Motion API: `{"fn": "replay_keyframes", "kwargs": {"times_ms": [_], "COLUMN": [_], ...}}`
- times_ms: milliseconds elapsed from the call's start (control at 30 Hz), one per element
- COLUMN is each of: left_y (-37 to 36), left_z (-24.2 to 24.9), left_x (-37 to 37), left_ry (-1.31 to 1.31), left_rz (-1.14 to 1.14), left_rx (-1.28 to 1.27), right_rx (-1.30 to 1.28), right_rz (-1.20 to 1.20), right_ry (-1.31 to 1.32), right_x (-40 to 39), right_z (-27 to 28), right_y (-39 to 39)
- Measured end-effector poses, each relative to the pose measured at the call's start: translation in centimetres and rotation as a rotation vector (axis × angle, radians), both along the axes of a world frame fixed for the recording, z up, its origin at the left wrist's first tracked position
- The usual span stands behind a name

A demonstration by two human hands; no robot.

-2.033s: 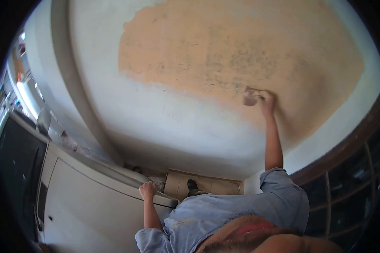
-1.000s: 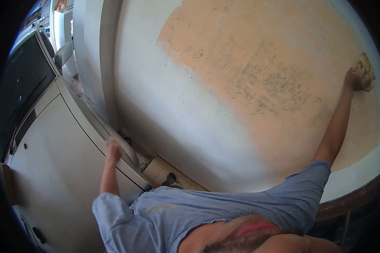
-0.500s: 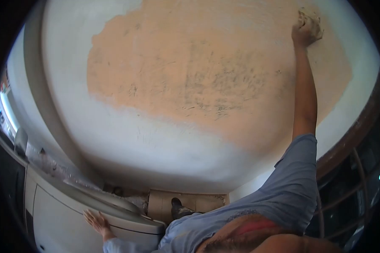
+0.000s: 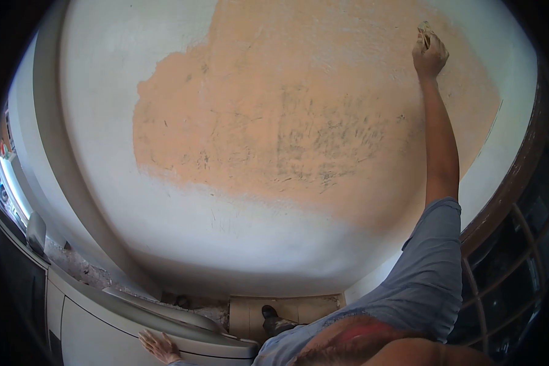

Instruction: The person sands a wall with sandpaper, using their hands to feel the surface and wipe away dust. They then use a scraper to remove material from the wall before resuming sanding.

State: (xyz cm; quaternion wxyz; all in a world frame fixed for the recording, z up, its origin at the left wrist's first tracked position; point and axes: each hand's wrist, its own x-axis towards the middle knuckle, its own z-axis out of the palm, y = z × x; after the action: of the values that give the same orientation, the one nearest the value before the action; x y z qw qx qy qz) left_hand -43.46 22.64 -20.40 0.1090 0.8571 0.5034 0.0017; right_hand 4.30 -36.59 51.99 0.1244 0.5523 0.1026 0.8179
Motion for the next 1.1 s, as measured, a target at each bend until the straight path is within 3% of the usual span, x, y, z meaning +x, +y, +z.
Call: {"fn": "replay_keyframes", "kwargs": {"times_ms": [100,167,267,300,367,500,567,900,967,1100], "left_y": [0.4,1.3,1.5,1.5,1.4,1.0,0.9,0.8,0.9,0.8], "left_z": [-1.0,-3.7,-4.6,-4.5,-4.0,-3.5,-3.2,-3.1,-3.2,-2.9], "left_x": [-0.5,-0.6,-0.6,-0.5,-0.5,-0.4,-0.3,-0.1,-0.1,-0.1], "left_ry": [-0.046,-0.061,-0.077,-0.079,-0.063,-0.05,-0.039,-0.053,-0.055,-0.031], "left_rz": [-0.03,-0.031,-0.026,-0.022,-0.019,-0.02,-0.005,0.002,-0.003,-0.007], "left_rx": [0.014,0.059,0.103,0.106,0.09,0.099,0.09,0.089,0.088,0.095], "right_rx": [-0.016,0.054,-0.034,-0.037,-0.132,-0.056,-0.038,-0.134,-0.115,-0.053], "right_rz": [0.113,0.333,0.37,0.368,-0.028,0.033,0.291,0.129,-0.055,0.167], "right_ry": [0.039,0.086,-0.006,-0.002,-0.145,-0.113,0.007,-0.12,-0.159,-0.051], "right_x": [-0.7,-1.5,-1.1,-1.0,-0.8,-1.2,-0.6,-0.7,-2.1,-0.9], "right_z": [-0.4,-0.7,-0.4,-0.3,0.0,-0.5,-0.1,0.3,-0.3,-0.2], "right_y": [1.0,2.1,2.0,1.5,0.4,1.1,1.0,0.9,2.1,1.5]}}
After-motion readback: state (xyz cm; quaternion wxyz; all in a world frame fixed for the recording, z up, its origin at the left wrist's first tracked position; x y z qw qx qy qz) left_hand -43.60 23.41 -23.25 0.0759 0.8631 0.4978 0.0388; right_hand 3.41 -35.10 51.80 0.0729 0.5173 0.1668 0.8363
